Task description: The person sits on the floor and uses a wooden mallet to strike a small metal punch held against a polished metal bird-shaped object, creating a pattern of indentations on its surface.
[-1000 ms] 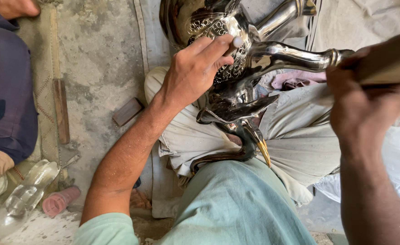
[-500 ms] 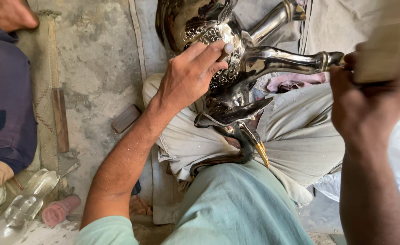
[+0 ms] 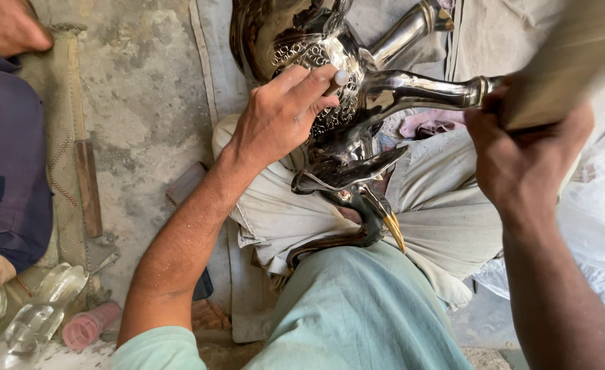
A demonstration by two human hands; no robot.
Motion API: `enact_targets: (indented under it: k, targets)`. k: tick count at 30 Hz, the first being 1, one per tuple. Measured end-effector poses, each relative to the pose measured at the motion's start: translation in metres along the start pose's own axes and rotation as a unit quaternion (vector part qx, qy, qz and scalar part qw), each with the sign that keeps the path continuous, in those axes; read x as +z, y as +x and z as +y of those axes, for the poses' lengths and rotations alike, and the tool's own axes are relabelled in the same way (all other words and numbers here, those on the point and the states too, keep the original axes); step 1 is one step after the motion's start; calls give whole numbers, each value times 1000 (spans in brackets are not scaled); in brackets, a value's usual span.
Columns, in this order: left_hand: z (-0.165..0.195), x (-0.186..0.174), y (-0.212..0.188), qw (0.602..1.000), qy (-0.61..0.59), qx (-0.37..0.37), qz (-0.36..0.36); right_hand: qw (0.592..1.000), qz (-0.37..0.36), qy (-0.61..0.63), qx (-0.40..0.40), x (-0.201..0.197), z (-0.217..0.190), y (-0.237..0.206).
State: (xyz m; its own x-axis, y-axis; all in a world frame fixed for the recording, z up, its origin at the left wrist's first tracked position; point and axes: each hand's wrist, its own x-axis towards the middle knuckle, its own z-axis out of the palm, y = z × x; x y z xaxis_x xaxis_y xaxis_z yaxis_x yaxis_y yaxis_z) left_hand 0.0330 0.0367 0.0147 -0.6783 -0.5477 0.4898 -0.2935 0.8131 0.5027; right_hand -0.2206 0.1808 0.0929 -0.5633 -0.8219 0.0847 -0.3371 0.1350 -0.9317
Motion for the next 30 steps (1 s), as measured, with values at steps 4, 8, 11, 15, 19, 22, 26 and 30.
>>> enact_targets:
  k: [4,8,11,15,19,22,26,30]
  targets:
    - [-4,2,0,1000,-4,12,-9,893,22,-407,-190,-2,18,0]
    - [-5,2,-1,1000,5,9,-21,917,14,-366,-157,1,26,-9]
    - [-6,0,-2,999,-24,27,-26,978,12,-166,-123,5,30,-13]
    - [-6,-3,-1,999,-24,13,-34,805,67,-527,-265,10,35,-13]
    - [-6,-4,1,999,11,20,-46,962,50,-200,-178,13,42,-12]
    - [-7,-5,2,999,-5,24,-46,890,48,-369,-262,8,46,-11]
    - [-8,-4,3,998,12,17,-54,890,37,-352,-288,-1,49,-11]
    - [-6,-6,-1,998,-11,6,-63,914,-7,-307,-264,-7,50,-11]
